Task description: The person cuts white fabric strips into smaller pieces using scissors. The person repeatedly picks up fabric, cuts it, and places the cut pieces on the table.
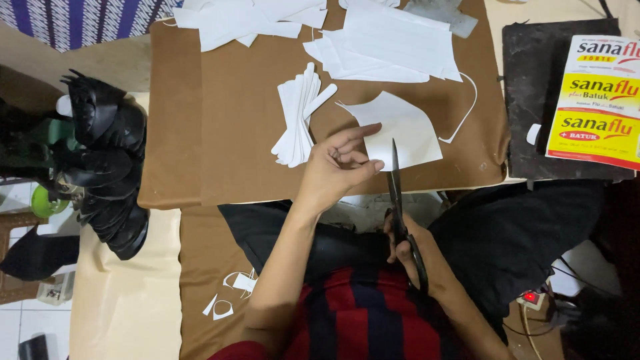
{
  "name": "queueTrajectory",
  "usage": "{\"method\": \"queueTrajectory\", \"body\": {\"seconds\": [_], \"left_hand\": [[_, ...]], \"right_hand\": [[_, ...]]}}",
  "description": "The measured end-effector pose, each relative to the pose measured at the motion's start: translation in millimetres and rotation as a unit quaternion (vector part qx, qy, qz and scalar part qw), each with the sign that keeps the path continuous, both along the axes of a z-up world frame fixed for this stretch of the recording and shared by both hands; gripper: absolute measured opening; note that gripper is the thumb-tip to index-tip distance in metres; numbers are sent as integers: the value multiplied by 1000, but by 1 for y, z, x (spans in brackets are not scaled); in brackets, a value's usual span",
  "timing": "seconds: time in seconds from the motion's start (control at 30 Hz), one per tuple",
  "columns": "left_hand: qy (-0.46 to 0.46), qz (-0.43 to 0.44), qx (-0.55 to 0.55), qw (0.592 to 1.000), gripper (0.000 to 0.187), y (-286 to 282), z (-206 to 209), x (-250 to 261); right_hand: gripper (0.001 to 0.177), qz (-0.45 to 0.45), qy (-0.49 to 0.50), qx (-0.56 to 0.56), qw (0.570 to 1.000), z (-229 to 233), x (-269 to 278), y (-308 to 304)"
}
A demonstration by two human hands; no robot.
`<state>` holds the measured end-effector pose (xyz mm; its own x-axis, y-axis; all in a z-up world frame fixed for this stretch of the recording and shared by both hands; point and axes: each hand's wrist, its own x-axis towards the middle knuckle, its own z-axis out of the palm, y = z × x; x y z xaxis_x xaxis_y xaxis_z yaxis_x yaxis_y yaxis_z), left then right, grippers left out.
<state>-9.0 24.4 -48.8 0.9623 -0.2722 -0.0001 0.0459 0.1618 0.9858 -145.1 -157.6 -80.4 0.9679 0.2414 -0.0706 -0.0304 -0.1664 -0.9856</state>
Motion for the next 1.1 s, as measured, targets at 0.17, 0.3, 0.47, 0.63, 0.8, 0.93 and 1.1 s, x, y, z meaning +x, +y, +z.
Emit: {"method": "queueTrajectory", "body": {"seconds": [0.17, 0.3, 0.47, 0.63, 0.8, 0.93, 1.1], "left_hand": [[5, 10, 23, 1000, 52, -2, -5, -2], [7, 19, 51, 999, 53, -2, 7, -6], [18, 33, 87, 995, 51, -4, 19, -12], [52, -21, 95, 994, 48, 1, 56, -14], [53, -16, 88, 995, 49, 1, 56, -14], [45, -16, 92, 995, 49, 0, 53, -15], [44, -20, 96, 994, 49, 0, 54, -13]], "right_hand": [[84, -9, -2, -19, 1000, -2, 1, -1], [82, -7, 14, -4, 1000, 7, 1, 1], [86, 4, 32, 13, 999, 9, 2, 3], [93, 6, 58, -66, 996, 21, 1, 3], [99, 17, 65, -48, 997, 22, 2, 3], [98, 7, 67, -74, 995, 20, 0, 2], [93, 18, 42, -88, 995, 17, 2, 1]]}}
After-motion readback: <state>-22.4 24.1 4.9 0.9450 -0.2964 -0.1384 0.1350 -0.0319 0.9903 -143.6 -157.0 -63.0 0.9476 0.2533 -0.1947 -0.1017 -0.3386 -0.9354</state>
